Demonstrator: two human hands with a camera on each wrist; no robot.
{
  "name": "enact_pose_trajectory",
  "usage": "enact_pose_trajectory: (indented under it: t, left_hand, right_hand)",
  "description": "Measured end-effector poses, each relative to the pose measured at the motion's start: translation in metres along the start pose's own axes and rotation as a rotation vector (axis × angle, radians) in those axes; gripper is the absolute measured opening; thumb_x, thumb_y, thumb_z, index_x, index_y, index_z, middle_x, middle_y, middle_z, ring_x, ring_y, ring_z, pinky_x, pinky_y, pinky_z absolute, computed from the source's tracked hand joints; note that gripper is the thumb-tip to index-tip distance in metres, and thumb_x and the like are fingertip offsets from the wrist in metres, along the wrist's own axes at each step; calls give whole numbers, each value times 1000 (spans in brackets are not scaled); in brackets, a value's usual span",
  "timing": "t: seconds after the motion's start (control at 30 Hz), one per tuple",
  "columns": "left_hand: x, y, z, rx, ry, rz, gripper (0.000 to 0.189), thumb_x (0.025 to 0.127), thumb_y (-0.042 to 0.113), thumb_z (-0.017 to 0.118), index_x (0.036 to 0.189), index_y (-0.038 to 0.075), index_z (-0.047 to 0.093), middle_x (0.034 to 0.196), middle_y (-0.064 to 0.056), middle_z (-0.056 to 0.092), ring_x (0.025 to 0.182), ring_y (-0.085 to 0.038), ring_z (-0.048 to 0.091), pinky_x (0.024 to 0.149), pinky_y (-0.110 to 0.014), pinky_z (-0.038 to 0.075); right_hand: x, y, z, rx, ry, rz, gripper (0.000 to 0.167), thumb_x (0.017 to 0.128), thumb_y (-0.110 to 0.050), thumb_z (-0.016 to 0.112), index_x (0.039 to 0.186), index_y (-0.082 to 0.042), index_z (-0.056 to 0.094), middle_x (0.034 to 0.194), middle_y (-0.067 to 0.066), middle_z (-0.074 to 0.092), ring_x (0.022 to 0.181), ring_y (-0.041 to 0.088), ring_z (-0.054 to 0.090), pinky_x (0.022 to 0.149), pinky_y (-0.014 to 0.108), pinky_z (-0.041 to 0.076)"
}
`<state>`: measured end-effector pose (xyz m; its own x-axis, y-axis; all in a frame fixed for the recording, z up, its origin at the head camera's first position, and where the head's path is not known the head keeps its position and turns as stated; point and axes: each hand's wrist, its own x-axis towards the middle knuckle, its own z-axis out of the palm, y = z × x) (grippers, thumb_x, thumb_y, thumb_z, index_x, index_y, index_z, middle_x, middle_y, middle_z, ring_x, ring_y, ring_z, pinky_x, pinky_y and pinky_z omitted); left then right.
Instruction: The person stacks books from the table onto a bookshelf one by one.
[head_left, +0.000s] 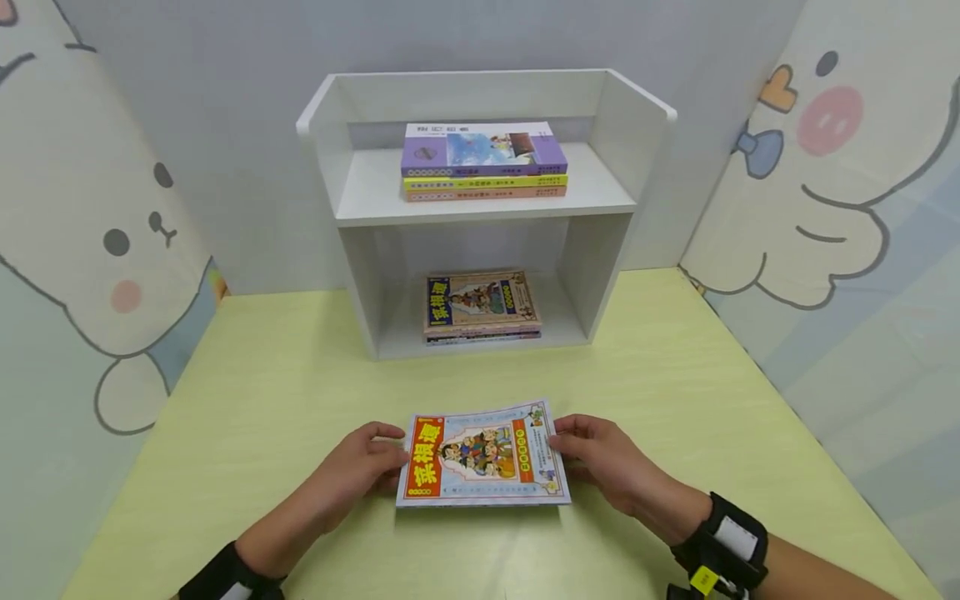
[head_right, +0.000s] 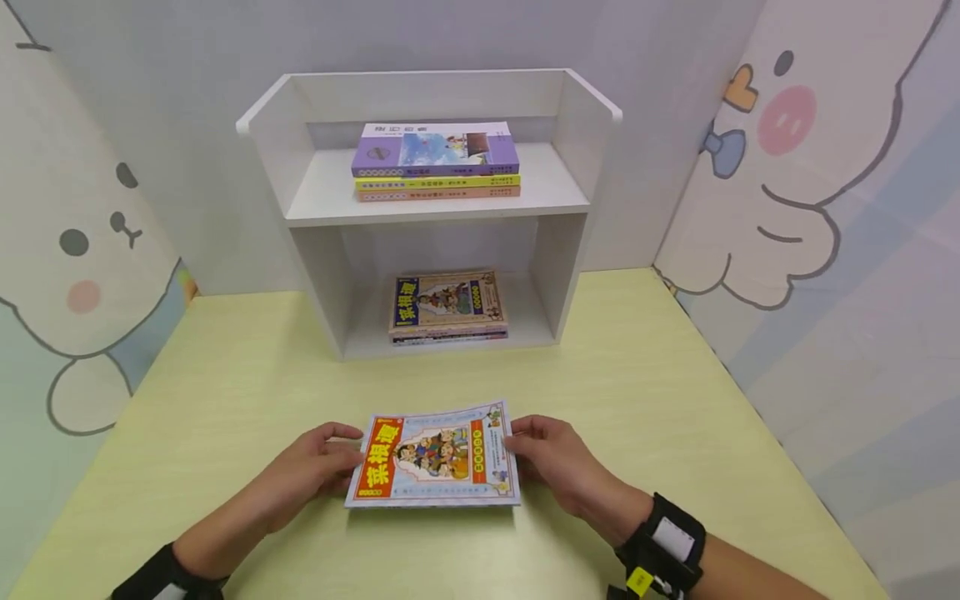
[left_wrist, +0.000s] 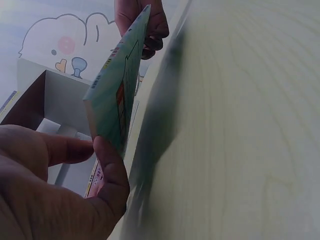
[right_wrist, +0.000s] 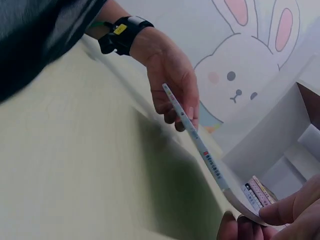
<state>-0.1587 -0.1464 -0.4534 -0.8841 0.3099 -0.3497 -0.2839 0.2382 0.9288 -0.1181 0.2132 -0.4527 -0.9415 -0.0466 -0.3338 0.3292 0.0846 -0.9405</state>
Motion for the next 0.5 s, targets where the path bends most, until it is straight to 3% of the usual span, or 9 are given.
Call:
enact_pose_trajectory:
  t: [0.1, 0.23, 0.37, 0.5]
  left_hand:
    - [8, 8, -3, 5, 40, 34, 44, 107, 10, 70, 145, -8, 55, 114, -16, 77, 90, -24, 73, 81, -36, 64]
    - [28, 30, -10, 7, 81, 96, 42, 108, 8, 68, 145, -7, 58, 113, -17, 75, 89, -22, 70, 84, -37, 64]
    - [61, 63, -19, -1, 111, 179, 44, 109, 9, 67, 149, -7, 56, 122, -21, 73, 94, -21, 69, 88, -36, 63]
    - [102, 91, -23, 47, 163, 270, 48, 111, 13, 66, 153, -7, 55, 133, -25, 70, 101, -22, 71, 96, -42, 62]
  right_hand:
    - [8, -9, -3, 9, 12, -41, 40, 111, -13, 67, 144, 9, 60, 127, 17, 71, 101, 25, 71, 85, 39, 63]
    - [28, -32, -8, 23, 34, -120, 41, 112, -14, 65, 147, 8, 60, 130, 19, 72, 100, 22, 73, 86, 38, 64]
    - [64, -63, -17, 26, 86, -220, 43, 113, -15, 64, 148, 9, 60, 132, 21, 70, 101, 19, 72, 86, 36, 63]
    - [107, -88, -24, -11, 171, -306, 43, 114, -17, 63, 149, 7, 62, 135, 25, 67, 106, 23, 70, 83, 32, 62]
